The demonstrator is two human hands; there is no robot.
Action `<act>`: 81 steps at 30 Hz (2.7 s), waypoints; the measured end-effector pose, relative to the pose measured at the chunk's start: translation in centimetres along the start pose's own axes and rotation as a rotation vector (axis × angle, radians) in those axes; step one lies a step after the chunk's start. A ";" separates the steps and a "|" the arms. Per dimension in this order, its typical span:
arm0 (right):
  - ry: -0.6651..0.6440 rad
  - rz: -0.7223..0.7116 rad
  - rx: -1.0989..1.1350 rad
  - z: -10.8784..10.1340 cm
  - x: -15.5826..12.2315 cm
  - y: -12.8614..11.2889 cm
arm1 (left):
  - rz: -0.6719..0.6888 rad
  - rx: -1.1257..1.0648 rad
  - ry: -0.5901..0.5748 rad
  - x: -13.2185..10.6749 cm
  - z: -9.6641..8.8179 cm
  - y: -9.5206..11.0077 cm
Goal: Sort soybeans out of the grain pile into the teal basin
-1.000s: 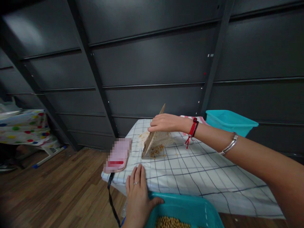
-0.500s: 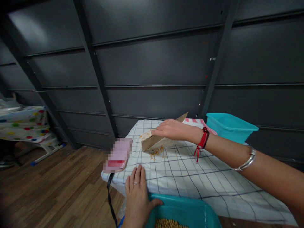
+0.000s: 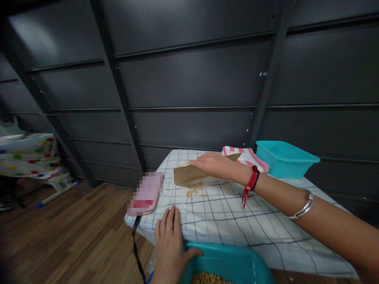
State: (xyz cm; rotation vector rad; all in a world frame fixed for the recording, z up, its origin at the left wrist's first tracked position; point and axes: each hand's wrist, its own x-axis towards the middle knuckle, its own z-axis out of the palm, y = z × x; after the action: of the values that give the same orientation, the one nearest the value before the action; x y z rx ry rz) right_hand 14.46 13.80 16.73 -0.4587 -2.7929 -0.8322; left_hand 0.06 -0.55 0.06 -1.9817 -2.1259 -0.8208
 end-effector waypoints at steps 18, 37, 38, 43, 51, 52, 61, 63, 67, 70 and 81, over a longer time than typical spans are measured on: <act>-0.130 0.161 0.104 -1.8 -0.2 -0.3 | 0.011 0.002 0.026 -0.1 0.1 0.1; -0.063 0.121 0.106 -2.1 -1.4 -1.4 | 0.003 0.018 0.012 0.0 -0.1 0.2; -0.039 0.125 0.104 -2.1 -1.6 -1.4 | 0.002 0.016 0.015 0.0 -0.1 0.2; 0.035 0.148 0.093 -2.0 -1.9 -1.2 | -0.002 0.018 0.014 -0.1 -0.1 0.3; -0.029 0.168 0.064 -2.0 -3.2 -1.4 | 0.012 0.027 0.020 -0.1 -0.1 0.3; -0.023 0.170 0.059 -2.2 -3.4 -1.4 | 0.017 0.029 0.027 -0.1 0.0 0.3; -0.033 0.171 -0.055 -1.6 -4.4 -1.6 | 0.063 0.066 0.101 -0.4 1.2 0.1; -0.027 0.186 -0.044 -1.6 -5.1 -1.9 | 0.072 0.073 0.124 -0.4 1.3 0.1; -0.008 0.210 0.006 -2.3 -6.2 -2.3 | 0.089 0.085 0.142 -0.4 1.3 0.1; -0.009 0.232 0.018 -2.5 -6.4 -2.4 | 0.089 0.088 0.138 -0.4 1.2 0.1; 0.047 0.231 -0.041 -2.9 -8.5 -3.3 | 0.108 0.081 0.120 -0.3 1.1 -0.2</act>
State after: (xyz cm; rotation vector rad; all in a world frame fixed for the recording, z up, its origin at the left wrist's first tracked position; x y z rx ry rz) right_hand 21.49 7.57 15.22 -0.7421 -2.6197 -0.8372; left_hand 0.17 -0.28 -1.03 -1.9360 -1.9367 -0.8011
